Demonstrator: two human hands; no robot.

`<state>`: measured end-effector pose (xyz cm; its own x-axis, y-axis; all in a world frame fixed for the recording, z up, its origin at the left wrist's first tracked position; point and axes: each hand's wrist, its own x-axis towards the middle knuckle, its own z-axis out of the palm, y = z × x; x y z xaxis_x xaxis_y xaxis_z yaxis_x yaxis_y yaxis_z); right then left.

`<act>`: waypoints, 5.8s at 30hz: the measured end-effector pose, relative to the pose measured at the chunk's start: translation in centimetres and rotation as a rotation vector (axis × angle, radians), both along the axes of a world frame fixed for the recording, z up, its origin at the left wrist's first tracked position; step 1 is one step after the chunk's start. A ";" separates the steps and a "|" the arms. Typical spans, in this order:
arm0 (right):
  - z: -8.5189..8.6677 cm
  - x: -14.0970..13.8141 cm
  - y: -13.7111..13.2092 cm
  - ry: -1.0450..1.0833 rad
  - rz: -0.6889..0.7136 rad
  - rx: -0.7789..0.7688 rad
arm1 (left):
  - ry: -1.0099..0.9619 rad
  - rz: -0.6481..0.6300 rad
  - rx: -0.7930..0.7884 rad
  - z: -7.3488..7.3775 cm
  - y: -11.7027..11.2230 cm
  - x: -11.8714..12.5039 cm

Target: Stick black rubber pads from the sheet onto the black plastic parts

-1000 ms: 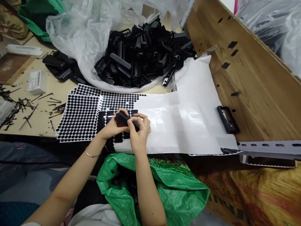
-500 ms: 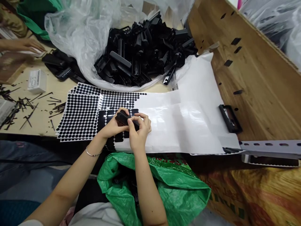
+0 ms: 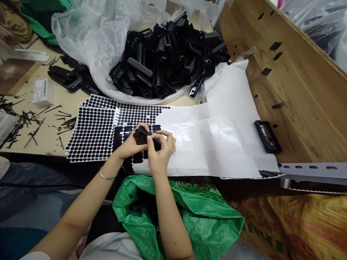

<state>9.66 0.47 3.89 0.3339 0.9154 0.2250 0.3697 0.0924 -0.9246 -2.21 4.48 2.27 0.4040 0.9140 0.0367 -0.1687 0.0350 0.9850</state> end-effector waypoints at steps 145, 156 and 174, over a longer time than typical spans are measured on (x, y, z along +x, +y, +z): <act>-1.6 3.8 11.6 -0.579 0.188 -0.087 | -0.340 0.371 -0.202 -1.1 1.2 1.1; -1.5 4.0 12.3 -0.160 0.219 -0.169 | -0.271 0.322 -0.194 -0.8 1.1 1.0; -1.0 1.7 5.5 0.328 0.392 -0.029 | -0.287 0.391 -0.212 -0.7 1.2 0.9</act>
<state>11.34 6.00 2.86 0.0128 0.9903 0.1387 0.0019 0.1387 -0.9903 -1.27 5.65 1.55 0.0324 0.9938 -0.1064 -0.4711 0.1090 0.8753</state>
